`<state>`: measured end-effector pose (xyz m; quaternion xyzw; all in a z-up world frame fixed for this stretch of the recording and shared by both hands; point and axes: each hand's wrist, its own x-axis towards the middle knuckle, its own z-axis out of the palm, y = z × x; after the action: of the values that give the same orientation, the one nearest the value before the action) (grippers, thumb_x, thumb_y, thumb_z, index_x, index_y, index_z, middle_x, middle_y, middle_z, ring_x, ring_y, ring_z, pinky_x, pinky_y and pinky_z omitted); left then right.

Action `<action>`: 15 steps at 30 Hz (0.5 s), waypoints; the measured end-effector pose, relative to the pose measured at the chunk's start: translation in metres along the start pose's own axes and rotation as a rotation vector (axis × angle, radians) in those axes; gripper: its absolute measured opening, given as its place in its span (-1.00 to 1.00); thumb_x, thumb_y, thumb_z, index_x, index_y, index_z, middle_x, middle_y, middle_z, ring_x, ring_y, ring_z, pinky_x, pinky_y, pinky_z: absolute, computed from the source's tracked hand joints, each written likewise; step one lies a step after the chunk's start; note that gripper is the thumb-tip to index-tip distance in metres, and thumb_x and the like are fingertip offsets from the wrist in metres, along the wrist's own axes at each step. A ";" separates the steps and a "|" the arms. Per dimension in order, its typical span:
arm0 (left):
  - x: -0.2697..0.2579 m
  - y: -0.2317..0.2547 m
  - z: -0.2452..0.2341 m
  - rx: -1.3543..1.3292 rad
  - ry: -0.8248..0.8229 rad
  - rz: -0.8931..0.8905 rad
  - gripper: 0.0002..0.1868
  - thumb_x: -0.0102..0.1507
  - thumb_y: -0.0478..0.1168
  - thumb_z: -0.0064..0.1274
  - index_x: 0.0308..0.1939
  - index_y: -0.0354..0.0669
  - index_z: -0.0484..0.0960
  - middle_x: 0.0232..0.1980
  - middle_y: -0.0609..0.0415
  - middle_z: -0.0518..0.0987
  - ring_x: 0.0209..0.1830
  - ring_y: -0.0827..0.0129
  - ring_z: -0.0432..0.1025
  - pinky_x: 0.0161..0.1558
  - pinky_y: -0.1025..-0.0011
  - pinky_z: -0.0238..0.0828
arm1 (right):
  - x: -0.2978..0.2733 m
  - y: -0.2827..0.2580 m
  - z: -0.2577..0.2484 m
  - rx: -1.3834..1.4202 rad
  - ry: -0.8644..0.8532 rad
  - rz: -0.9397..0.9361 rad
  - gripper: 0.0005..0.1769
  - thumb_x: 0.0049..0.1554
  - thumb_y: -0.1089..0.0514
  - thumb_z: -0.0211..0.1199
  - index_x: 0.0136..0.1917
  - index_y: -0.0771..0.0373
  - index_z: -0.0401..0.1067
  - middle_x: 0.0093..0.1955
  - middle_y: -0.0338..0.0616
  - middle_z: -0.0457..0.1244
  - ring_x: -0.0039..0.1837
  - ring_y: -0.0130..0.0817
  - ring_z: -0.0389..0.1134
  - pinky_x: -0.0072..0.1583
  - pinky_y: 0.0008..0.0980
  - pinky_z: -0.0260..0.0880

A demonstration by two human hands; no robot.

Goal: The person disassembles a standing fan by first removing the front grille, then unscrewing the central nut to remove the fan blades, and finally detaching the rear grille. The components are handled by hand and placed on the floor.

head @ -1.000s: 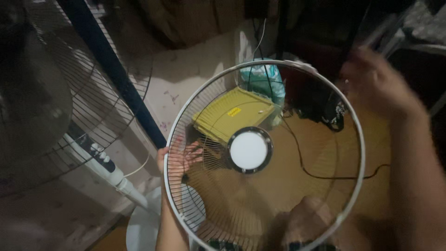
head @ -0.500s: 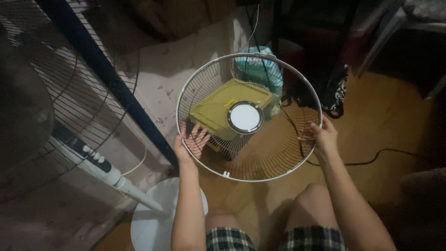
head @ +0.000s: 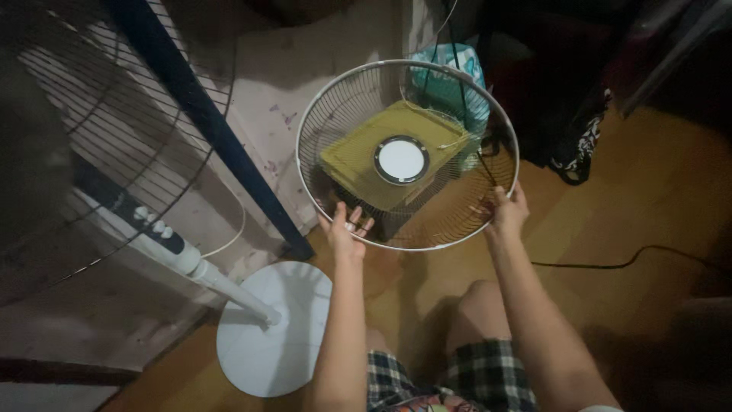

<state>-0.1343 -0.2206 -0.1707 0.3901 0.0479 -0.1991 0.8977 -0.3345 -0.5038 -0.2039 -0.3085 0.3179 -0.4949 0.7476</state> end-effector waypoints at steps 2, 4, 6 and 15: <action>0.013 0.006 -0.001 -0.027 -0.032 0.012 -0.32 0.29 -0.13 0.12 0.43 0.37 0.17 0.29 0.15 0.40 0.18 -0.09 0.44 -0.11 -0.25 0.52 | 0.004 0.007 0.006 0.021 0.003 0.060 -0.49 0.29 0.22 0.14 0.48 -0.06 0.24 -0.12 -0.09 0.28 -0.21 -0.21 0.37 -0.20 0.06 0.57; 0.021 0.002 -0.011 -0.082 -0.064 0.011 -0.42 0.32 -0.13 0.11 0.38 0.20 0.24 0.28 0.08 0.41 0.18 -0.13 0.44 -0.13 -0.32 0.53 | 0.010 0.015 0.007 0.032 -0.057 0.040 -0.51 0.32 0.19 0.11 0.49 -0.06 0.23 -0.03 -0.16 0.33 -0.18 -0.22 0.39 -0.19 0.01 0.55; 0.029 -0.004 -0.019 -0.090 -0.043 -0.004 -0.41 0.29 -0.16 0.12 0.35 0.33 0.26 0.26 0.13 0.41 0.14 -0.12 0.43 -0.12 -0.33 0.51 | 0.020 0.023 0.012 0.031 -0.094 0.032 -0.53 0.34 0.16 0.09 0.49 -0.07 0.23 0.03 -0.20 0.36 -0.16 -0.24 0.39 -0.19 -0.03 0.53; 0.062 -0.031 -0.033 -0.131 -0.016 0.009 -0.31 0.24 -0.19 0.16 0.36 0.53 0.24 0.23 0.19 0.39 0.06 -0.06 0.40 -0.12 -0.34 0.44 | 0.050 0.035 0.029 -0.038 -0.126 0.115 -0.56 0.36 0.13 0.06 0.49 -0.08 0.24 0.14 -0.25 0.31 -0.13 -0.30 0.40 -0.13 -0.12 0.51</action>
<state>-0.0878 -0.2359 -0.2297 0.3290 0.0519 -0.1945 0.9226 -0.2772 -0.5354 -0.2222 -0.3343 0.2969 -0.4246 0.7872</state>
